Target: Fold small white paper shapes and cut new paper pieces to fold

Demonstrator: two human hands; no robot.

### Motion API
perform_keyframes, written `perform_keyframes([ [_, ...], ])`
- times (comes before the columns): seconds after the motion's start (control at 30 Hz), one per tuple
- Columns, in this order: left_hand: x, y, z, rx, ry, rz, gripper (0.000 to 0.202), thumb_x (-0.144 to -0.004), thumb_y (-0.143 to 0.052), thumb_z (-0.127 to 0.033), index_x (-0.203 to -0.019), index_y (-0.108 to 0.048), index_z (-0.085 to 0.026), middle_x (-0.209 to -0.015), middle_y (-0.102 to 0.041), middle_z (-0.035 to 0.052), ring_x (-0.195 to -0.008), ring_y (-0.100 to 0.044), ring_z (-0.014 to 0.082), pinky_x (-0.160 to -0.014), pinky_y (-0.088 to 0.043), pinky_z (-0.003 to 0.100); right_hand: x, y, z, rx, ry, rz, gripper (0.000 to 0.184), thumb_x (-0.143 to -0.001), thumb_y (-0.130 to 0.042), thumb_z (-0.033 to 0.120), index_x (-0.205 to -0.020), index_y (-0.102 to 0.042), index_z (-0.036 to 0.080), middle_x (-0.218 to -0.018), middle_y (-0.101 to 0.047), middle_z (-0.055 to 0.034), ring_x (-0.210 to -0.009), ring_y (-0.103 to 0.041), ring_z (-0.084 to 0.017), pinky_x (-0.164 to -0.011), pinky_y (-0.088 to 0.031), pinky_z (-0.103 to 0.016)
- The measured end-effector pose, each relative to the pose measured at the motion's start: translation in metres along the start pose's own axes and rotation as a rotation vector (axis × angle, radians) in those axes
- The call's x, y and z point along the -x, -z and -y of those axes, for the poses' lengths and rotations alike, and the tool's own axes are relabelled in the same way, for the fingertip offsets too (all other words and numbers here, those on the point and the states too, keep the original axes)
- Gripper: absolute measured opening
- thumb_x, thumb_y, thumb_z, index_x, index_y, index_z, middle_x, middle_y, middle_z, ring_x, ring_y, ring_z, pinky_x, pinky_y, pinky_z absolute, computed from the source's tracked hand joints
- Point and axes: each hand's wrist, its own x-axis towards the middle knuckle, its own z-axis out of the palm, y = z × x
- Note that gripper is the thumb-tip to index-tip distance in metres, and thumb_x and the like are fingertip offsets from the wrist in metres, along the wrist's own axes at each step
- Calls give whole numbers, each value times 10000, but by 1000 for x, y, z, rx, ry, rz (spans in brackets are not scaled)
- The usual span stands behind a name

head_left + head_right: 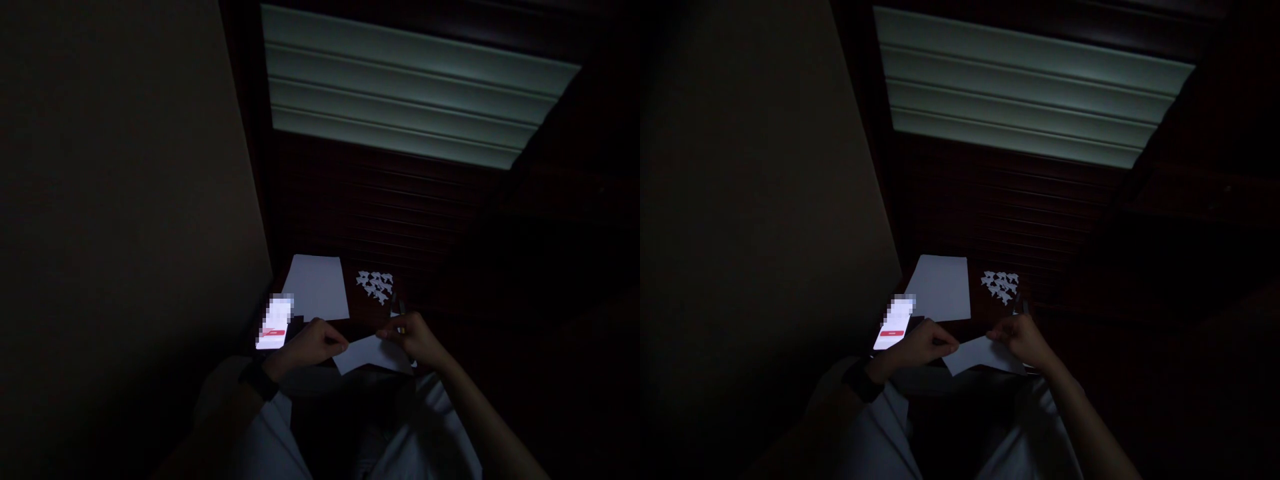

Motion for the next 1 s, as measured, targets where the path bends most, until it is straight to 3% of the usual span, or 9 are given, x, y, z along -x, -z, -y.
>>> perform_keyframes([
  [0.2,11,13,31,8,56,27,264,-765,-549,-348,-869,-722,-178,-833,-718,27,-749,-640,172,-652,-449,223,2,11,-16,8,-30,-31,286,-785,-565,388,-707,-695,145,-674,-678,-35,-629,-597,-164,-545,-409,-226],
  [0.27,10,15,34,-73,92,-82,250,-761,-554,-352,-826,-727,-182,-835,-717,31,-759,-640,180,-692,-454,242,0,9,-18,11,-28,-54,274,-787,-566,376,-710,-692,145,-680,-679,-34,-637,-599,-164,-547,-408,-225],
  [0.37,3,9,20,-49,73,-287,306,-824,-472,-370,-941,-698,-201,-949,-701,30,-840,-629,180,-741,-450,250,-5,0,-14,33,-7,-49,266,-795,-561,367,-700,-687,153,-676,-678,-27,-621,-594,-155,-548,-403,-222],
  [0.47,-6,-3,-2,38,-32,-260,340,-813,-507,-388,-1067,-647,-209,-1031,-678,25,-863,-618,171,-734,-447,229,-10,-10,-6,20,15,-38,283,-802,-552,381,-687,-680,156,-663,-676,-25,-612,-592,-154,-557,-410,-224],
  [0.57,-13,-11,-13,-46,-26,-183,308,-830,-486,-375,-934,-700,-180,-841,-709,24,-711,-609,153,-646,-421,218,-12,-15,2,-1,27,-41,262,-808,-545,367,-727,-687,163,-688,-686,-30,-642,-605,-164,-580,-423,-229],
  [0.63,-17,-12,-14,-114,-28,-157,313,-840,-468,-366,-861,-714,-173,-759,-705,21,-661,-592,146,-609,-392,214,-12,-15,8,32,68,-15,213,-811,-541,319,-760,-693,178,-731,-695,-29,-676,-615,-167,-613,-427,-231],
  [0.8,-20,-9,-15,-175,-78,-138,285,-833,-480,-347,-865,-714,-189,-771,-708,20,-674,-593,150,-594,-364,213,-15,-13,25,228,231,72,193,-785,-502,151,-749,-686,201,-768,-698,-24,-717,-620,-155,-633,-397,-216],
  [1.0,-20,-3,-11,-193,-59,-136,255,-824,-497,-338,-820,-711,-199,-760,-707,13,-660,-595,143,-595,-361,212,-16,-11,27,378,208,86,191,-731,-515,129,-646,-671,199,-682,-689,-48,-685,-611,-179,-620,-392,-232],
])
